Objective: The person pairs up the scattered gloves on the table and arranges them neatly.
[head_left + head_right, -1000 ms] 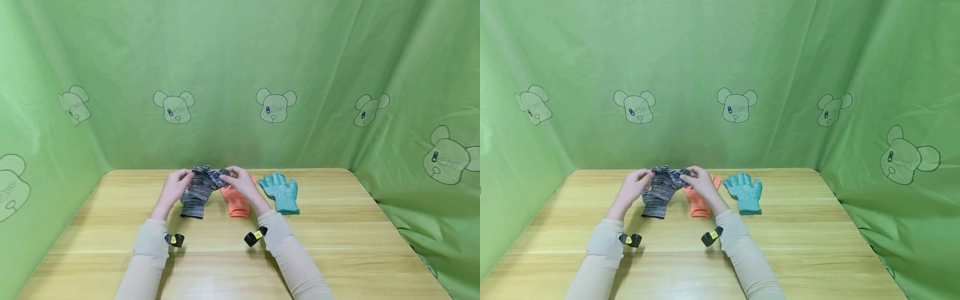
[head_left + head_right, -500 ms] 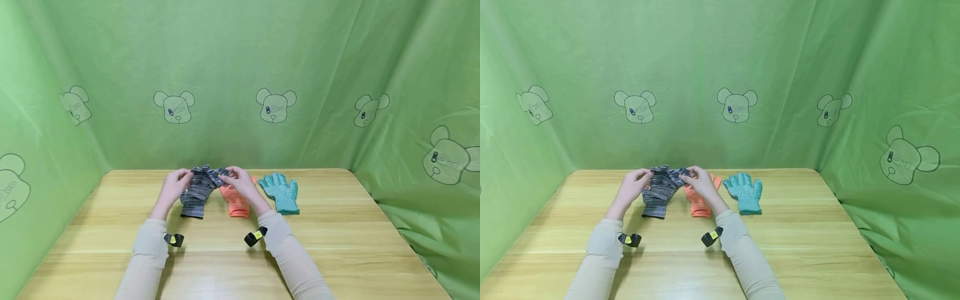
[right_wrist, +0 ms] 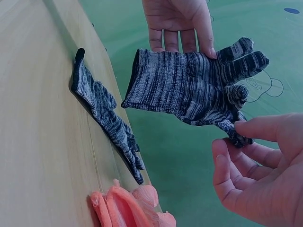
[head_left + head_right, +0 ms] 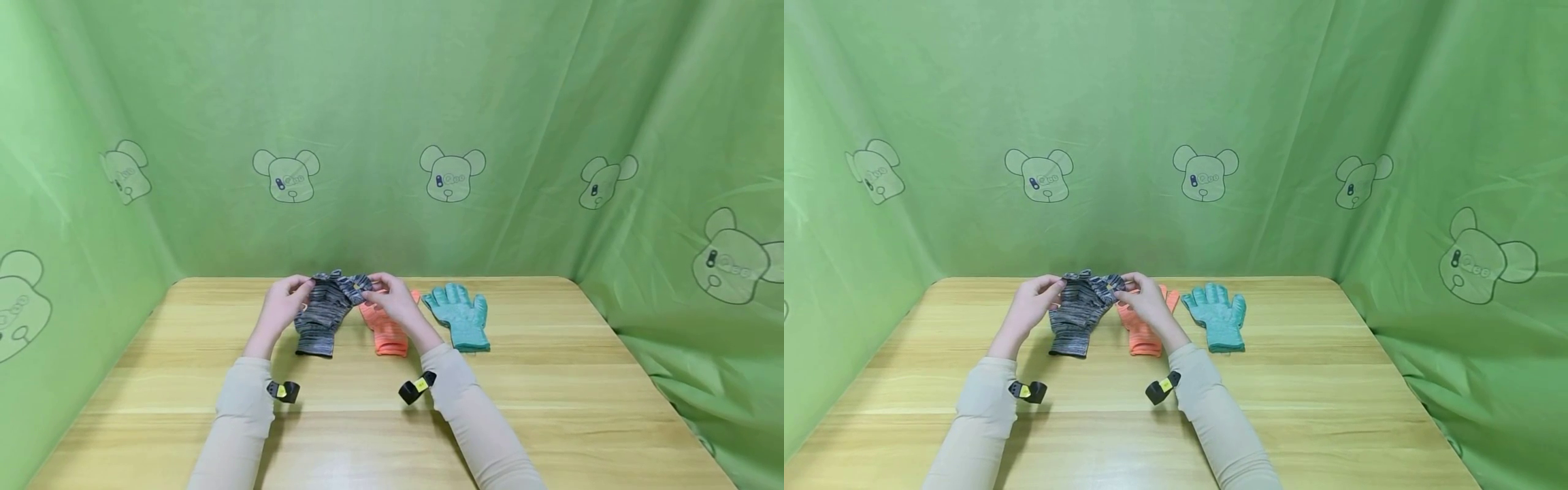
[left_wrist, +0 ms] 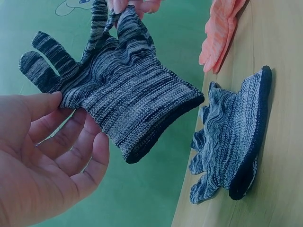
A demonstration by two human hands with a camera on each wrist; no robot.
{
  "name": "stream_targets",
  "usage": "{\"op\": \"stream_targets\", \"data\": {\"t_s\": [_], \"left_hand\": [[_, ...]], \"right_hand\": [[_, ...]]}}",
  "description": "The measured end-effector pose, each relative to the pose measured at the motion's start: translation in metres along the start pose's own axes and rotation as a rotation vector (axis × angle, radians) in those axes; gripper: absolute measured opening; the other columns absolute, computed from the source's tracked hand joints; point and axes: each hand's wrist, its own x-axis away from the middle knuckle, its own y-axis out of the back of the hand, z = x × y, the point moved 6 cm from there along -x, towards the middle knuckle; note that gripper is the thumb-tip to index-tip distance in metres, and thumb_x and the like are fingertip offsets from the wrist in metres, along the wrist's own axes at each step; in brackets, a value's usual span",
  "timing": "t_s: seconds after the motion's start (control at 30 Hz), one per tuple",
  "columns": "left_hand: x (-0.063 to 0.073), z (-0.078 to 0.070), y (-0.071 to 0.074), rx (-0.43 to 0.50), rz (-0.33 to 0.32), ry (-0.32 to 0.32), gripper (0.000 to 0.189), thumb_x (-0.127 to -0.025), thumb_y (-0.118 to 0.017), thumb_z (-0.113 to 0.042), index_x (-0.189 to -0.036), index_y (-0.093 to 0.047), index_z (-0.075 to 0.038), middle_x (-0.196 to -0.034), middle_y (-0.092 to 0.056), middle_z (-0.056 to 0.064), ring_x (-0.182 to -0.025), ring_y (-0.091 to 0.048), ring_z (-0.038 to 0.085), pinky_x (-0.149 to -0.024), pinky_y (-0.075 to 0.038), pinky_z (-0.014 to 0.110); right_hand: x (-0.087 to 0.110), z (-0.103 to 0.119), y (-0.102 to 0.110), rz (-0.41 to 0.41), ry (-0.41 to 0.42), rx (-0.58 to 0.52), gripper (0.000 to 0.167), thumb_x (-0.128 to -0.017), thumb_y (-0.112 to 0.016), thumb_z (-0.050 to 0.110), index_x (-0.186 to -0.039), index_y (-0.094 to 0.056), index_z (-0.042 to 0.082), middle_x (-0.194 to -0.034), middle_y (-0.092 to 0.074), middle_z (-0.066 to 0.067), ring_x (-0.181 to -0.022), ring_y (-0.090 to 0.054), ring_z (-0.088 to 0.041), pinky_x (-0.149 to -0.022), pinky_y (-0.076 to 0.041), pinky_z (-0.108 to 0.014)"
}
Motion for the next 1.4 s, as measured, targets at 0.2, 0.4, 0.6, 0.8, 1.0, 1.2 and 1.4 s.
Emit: {"op": "stream_targets", "data": {"t_s": [0.2,0.4,0.6,0.8,1.0,1.2,1.4], "left_hand": [[-0.0007,0.0017,0.0014,0.009,0.000,0.010,0.027,-0.098,-0.055,-0.016,-0.110,-0.066,0.005,-0.097,-0.070,0.024,-0.067,-0.060,0.007,-0.063,-0.054,0.020],[0.0000,0.0019,0.0016,0.006,0.000,0.017,0.026,-0.098,-0.055,-0.016,-0.109,-0.067,0.005,-0.094,-0.070,0.022,-0.066,-0.060,0.005,-0.062,-0.054,0.019],[-0.0008,0.0055,0.0007,0.042,0.007,0.030,0.028,-0.098,-0.056,-0.016,-0.111,-0.066,0.007,-0.096,-0.071,0.021,-0.066,-0.062,0.004,-0.065,-0.057,0.026],[-0.0019,0.0085,0.0007,0.077,0.008,0.043,0.028,-0.098,-0.056,-0.016,-0.111,-0.065,0.007,-0.095,-0.070,0.018,-0.065,-0.062,0.003,-0.064,-0.057,0.025],[-0.0024,0.0073,0.0019,0.110,0.002,0.058,0.027,-0.098,-0.056,-0.015,-0.112,-0.063,0.007,-0.095,-0.069,0.017,-0.065,-0.062,0.004,-0.061,-0.054,0.019],[-0.0014,0.0059,0.0040,0.121,-0.024,0.076,0.027,-0.097,-0.056,-0.015,-0.114,-0.063,0.005,-0.101,-0.068,0.022,-0.065,-0.061,0.005,-0.062,-0.055,0.020],[-0.0003,0.0060,0.0073,0.110,-0.049,0.088,0.027,-0.098,-0.056,-0.015,-0.115,-0.063,0.004,-0.105,-0.067,0.024,-0.066,-0.060,0.005,-0.065,-0.056,0.022]], "right_hand": [[-0.0005,-0.0015,-0.0012,0.002,0.009,-0.005,0.042,-0.089,-0.066,0.002,-0.129,-0.056,0.001,-0.107,-0.065,-0.018,-0.080,-0.066,-0.015,-0.086,-0.057,-0.049],[-0.0003,-0.0032,-0.0027,-0.004,0.007,-0.010,0.037,-0.090,-0.066,0.004,-0.126,-0.058,0.003,-0.105,-0.066,-0.016,-0.081,-0.066,-0.015,-0.087,-0.056,-0.052],[0.0001,-0.0041,-0.0034,-0.002,0.011,-0.020,0.036,-0.089,-0.066,0.004,-0.124,-0.059,0.004,-0.105,-0.066,-0.016,-0.080,-0.065,-0.015,-0.087,-0.056,-0.052],[0.0003,-0.0047,-0.0033,-0.007,0.008,-0.029,0.035,-0.090,-0.065,0.004,-0.125,-0.058,0.004,-0.105,-0.065,-0.015,-0.081,-0.065,-0.014,-0.087,-0.056,-0.050],[0.0003,-0.0025,-0.0036,-0.018,0.014,-0.033,0.035,-0.090,-0.065,0.005,-0.124,-0.058,0.003,-0.105,-0.066,-0.015,-0.080,-0.064,-0.013,-0.087,-0.056,-0.051],[0.0007,-0.0007,-0.0035,-0.019,0.015,-0.037,0.036,-0.091,-0.065,0.009,-0.126,-0.058,0.004,-0.107,-0.065,-0.015,-0.082,-0.065,-0.015,-0.087,-0.056,-0.050],[0.0010,0.0008,-0.0045,-0.006,0.021,-0.061,0.037,-0.093,-0.064,0.013,-0.128,-0.057,0.004,-0.110,-0.064,-0.016,-0.094,-0.067,-0.029,-0.089,-0.055,-0.052]]}}
